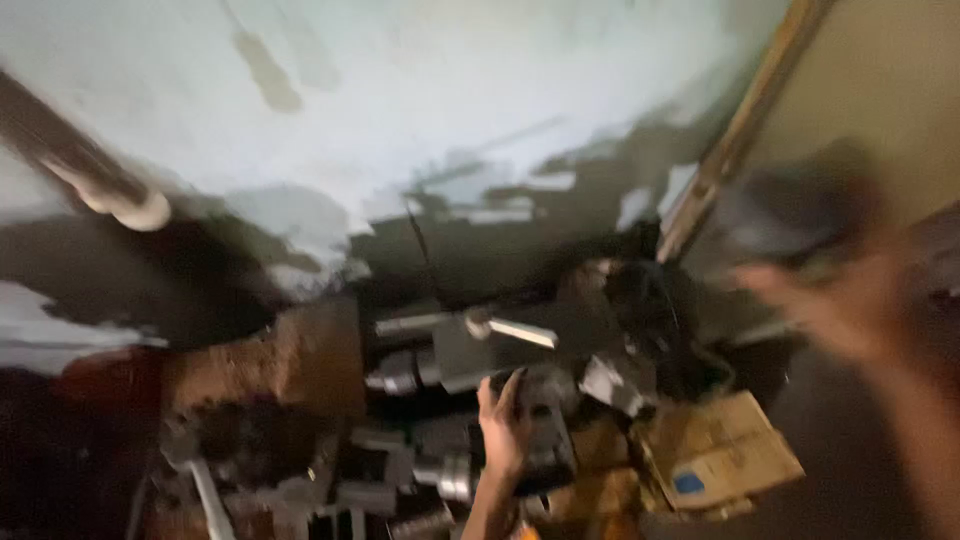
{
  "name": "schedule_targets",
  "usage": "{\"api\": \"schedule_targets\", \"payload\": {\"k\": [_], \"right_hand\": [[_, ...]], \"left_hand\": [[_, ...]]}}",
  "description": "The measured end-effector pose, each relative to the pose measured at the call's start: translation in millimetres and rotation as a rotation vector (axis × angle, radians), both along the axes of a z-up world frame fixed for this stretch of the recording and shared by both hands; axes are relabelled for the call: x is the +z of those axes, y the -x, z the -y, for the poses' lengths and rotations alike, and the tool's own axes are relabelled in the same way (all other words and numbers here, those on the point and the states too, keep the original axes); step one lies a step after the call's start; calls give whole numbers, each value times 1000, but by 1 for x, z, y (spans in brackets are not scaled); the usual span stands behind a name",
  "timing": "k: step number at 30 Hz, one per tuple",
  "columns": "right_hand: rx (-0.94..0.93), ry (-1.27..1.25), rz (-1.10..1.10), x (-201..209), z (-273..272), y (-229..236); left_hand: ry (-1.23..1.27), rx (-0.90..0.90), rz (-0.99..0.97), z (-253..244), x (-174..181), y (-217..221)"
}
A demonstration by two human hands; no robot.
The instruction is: The person opens a small plastic bag containing screws and places them on a workbench. They then move to the floor, pick up a circular mechanical part, and use pliers to insert and tighten screws into it.
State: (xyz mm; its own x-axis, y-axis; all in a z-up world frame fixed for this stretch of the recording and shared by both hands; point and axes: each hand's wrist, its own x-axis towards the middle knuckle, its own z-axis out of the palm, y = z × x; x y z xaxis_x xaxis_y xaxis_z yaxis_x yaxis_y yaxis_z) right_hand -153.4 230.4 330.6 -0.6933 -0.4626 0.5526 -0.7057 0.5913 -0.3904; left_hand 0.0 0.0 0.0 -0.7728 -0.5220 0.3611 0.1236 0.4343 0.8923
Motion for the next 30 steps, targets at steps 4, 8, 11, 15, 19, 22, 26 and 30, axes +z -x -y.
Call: {"api": "schedule_targets", "payload": {"k": [4, 8, 11, 15, 19, 22, 26, 30], "right_hand": [[-27, 116, 331, -132, -4, 5], [-110, 320, 356, -184, 11, -18], [-25, 323, 388, -203, 17, -5], [132, 157, 321, -221, 40, 26], [291, 119, 263, -235, 66, 47], [332, 149, 329, -251, 74, 59], [364, 125, 326, -257, 71, 52], [338, 126, 284, -234, 66, 48]], "left_hand": [[-80, -22, -50, -32, 15, 3], [347, -75, -7, -10, 24, 42], [549, -156, 43, 26, -3, 118], [424, 4, 97, 38, 47, 141], [497, 87, 247, 36, 38, 93], [546, 35, 360, 34, 30, 64], [449, 38, 321, 36, -7, 71], [658, 101, 315, 44, -11, 86]]}}
